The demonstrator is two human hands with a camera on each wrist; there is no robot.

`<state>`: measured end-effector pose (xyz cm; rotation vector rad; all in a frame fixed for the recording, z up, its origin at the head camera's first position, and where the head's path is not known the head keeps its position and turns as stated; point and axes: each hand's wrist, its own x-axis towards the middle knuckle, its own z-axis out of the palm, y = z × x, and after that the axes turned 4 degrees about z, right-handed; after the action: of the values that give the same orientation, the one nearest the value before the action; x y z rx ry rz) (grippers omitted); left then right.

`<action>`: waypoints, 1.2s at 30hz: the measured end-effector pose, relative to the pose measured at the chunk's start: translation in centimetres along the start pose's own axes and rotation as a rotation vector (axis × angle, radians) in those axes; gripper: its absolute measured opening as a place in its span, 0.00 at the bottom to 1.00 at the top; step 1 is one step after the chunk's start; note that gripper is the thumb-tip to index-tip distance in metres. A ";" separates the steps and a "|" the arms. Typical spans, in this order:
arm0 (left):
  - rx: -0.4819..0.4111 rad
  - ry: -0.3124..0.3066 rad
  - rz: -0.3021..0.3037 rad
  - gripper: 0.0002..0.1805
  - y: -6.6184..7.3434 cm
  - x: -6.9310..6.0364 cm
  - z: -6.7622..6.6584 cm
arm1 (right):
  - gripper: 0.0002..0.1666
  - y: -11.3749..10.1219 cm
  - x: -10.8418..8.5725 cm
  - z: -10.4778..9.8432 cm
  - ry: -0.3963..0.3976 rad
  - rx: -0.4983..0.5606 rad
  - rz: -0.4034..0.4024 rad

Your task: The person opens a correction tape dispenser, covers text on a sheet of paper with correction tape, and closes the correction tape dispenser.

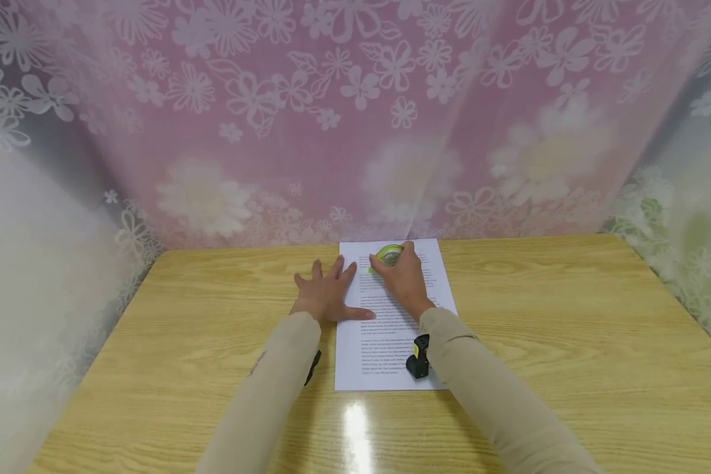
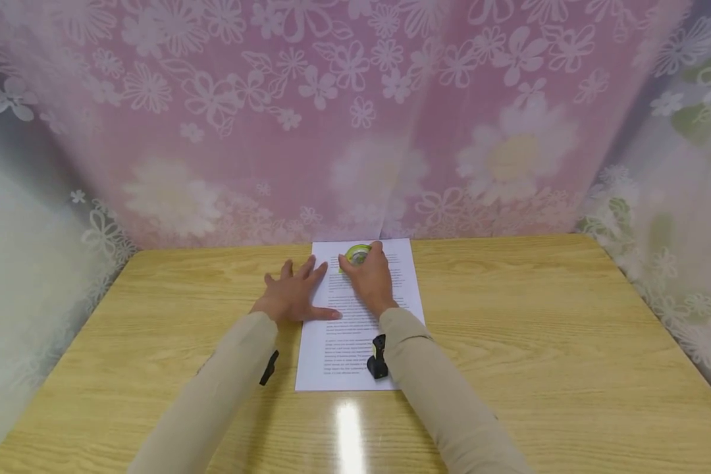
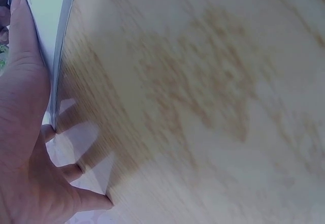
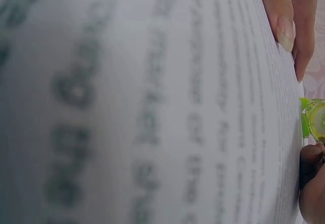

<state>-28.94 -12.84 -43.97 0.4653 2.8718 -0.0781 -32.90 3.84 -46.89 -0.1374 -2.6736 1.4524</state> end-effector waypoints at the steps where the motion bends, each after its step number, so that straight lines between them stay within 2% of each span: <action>1: 0.002 0.002 0.002 0.62 0.0 0.0 0.0 | 0.42 0.0 0.0 -0.1 0.003 -0.006 0.001; 8: -0.004 -0.009 -0.002 0.62 0.1 0.0 -0.1 | 0.45 0.0 0.0 -0.6 -0.020 -0.111 0.030; 18: -0.005 -0.007 0.002 0.62 0.2 -0.3 -0.4 | 0.41 0.6 0.1 -1.0 -0.001 -0.028 -0.013; 31: 0.010 -0.029 -0.003 0.63 0.1 0.2 -0.1 | 0.41 1.1 0.3 -1.5 0.000 -0.016 -0.024; 36: 0.000 -0.017 -0.001 0.63 0.1 0.1 -0.1 | 0.41 1.2 0.2 -1.8 -0.013 -0.008 -0.021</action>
<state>-29.00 -12.75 -43.85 0.4607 2.8559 -0.0818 -32.86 5.99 -46.93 -0.1011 -2.6829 1.4424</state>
